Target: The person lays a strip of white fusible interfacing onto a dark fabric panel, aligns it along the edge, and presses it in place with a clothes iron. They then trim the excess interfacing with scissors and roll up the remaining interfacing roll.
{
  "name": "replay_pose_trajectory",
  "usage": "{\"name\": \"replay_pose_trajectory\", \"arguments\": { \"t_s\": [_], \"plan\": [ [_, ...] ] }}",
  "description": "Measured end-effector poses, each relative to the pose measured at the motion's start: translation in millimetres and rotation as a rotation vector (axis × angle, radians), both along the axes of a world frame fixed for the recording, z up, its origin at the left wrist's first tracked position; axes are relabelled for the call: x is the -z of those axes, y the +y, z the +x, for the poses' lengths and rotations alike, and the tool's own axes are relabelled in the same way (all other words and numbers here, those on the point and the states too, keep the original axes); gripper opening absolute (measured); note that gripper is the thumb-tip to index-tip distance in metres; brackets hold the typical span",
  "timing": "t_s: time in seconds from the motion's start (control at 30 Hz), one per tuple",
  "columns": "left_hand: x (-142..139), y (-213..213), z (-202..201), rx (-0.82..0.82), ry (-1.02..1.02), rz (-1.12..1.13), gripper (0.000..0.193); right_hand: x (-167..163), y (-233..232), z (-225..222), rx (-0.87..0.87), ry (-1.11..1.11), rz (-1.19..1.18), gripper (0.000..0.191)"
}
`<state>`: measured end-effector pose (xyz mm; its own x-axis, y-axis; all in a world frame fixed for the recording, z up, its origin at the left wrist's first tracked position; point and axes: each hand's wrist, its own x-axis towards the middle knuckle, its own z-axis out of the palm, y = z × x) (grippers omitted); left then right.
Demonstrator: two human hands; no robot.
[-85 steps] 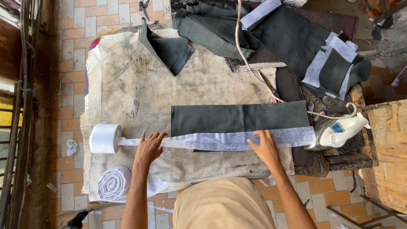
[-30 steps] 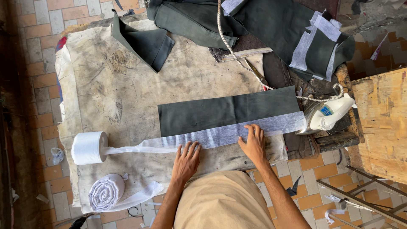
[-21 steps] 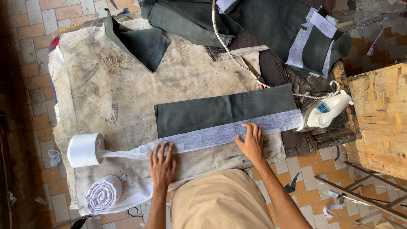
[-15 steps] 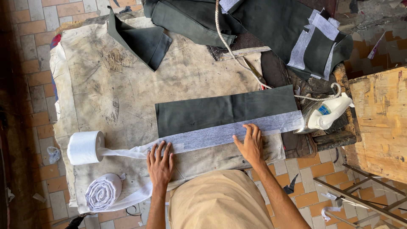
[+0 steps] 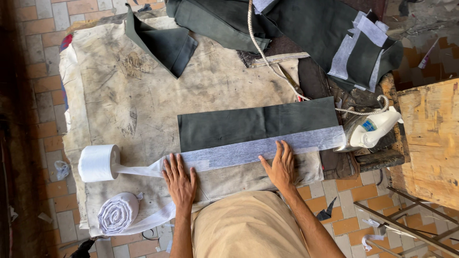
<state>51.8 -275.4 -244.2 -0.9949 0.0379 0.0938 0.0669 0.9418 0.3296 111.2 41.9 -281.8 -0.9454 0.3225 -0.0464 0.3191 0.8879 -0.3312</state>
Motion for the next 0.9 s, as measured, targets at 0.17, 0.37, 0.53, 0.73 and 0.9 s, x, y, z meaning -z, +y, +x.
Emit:
{"name": "replay_pose_trajectory", "arguments": {
  "t_s": [0.17, 0.37, 0.53, 0.73, 0.9],
  "plan": [
    [3, -2, -2, -0.011, -0.005, 0.011, 0.074, 3, -8, 6, -0.051, 0.043, 0.096, 0.091],
    [-3, 1, -4, -0.013, 0.006, -0.023, 0.074, -23, 33, -1, -0.122, -0.097, -0.209, 0.069],
    [-13, -1, -7, -0.014, 0.022, 0.009, 0.073, -96, 156, -5, 0.093, -0.050, -0.162, 0.072],
    [-26, -8, -9, -0.026, 0.037, 0.026, 0.071, -148, 249, -19, -0.028, -0.600, 0.614, 0.073],
    [-31, -22, -8, -0.045, 0.043, 0.035, 0.070, -172, 247, -39, -0.348, -0.785, 0.663, 0.057]
  ]
}}
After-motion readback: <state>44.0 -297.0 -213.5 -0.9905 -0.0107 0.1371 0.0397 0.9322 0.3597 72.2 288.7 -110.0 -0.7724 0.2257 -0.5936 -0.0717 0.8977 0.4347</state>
